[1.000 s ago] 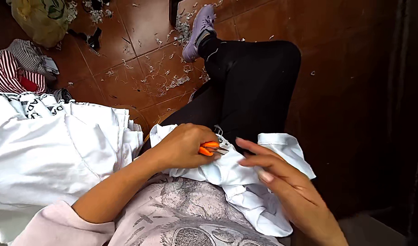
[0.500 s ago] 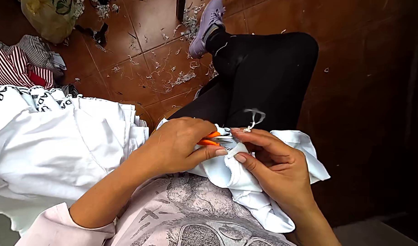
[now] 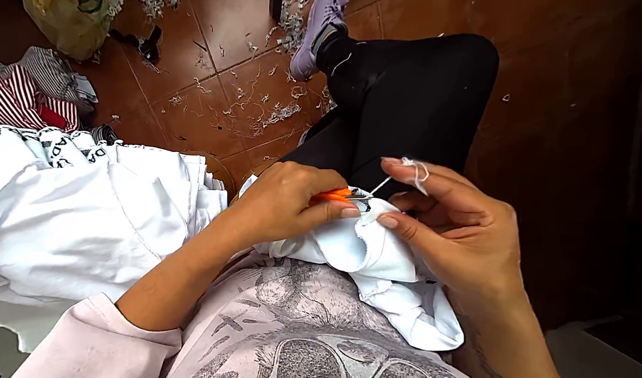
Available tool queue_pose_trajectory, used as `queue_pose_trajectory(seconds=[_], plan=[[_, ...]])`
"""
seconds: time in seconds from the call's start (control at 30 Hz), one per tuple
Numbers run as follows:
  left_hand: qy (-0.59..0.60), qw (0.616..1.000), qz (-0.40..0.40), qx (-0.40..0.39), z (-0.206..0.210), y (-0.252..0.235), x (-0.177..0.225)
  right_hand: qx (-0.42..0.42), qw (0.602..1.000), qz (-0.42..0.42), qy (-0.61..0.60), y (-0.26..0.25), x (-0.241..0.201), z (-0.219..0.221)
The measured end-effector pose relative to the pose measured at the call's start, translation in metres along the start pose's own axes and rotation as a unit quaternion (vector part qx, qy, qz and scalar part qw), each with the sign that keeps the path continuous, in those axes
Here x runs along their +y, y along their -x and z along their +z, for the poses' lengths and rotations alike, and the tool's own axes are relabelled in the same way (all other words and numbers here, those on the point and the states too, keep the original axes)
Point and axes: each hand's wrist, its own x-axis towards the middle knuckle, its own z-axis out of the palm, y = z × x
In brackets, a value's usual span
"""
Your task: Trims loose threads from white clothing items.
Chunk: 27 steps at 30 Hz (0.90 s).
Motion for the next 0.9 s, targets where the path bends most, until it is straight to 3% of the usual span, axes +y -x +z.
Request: queue_pose_trajectory(seconds=[0.33, 0.47, 0.53, 0.6, 0.67, 0.7, 0.8, 0.9], plan=[[-0.001, 0.999, 0.050, -0.006, 0.001, 0.002, 0.004, -0.037, 0.999, -0.021, 0.005, -0.004, 0.000, 0.011], [0.034, 0.997, 0.035, 0.060, -0.001, 0.005, 0.000, -0.004, 1.000, 0.013, 0.018, -0.002, 0.002, -0.006], [0.047, 0.992, -0.018, 0.113, -0.006, 0.012, -0.010, 0.107, 0.979, 0.069, 0.158, 0.009, 0.008, -0.041], [0.032, 0.983, -0.126, 0.133, -0.014, 0.024, -0.026, 0.183, 0.902, 0.174, 0.350, 0.019, 0.014, -0.072], [0.023, 0.964, -0.237, 0.121, -0.022, 0.037, -0.041, 0.201, 0.868, 0.208, 0.404, 0.020, 0.018, -0.083], [0.024, 0.955, -0.276, 0.105, -0.024, 0.042, -0.045, 0.202, 0.877, 0.189, 0.392, 0.019, 0.014, -0.079], [0.051, 0.948, -0.311, 0.051, -0.024, 0.058, -0.040, 0.106, 0.933, 0.055, 0.340, 0.004, -0.013, -0.044], [0.084, 0.976, -0.189, 0.070, -0.012, 0.070, -0.027, -0.044, 0.933, -0.006, 0.358, -0.029, -0.030, 0.008]])
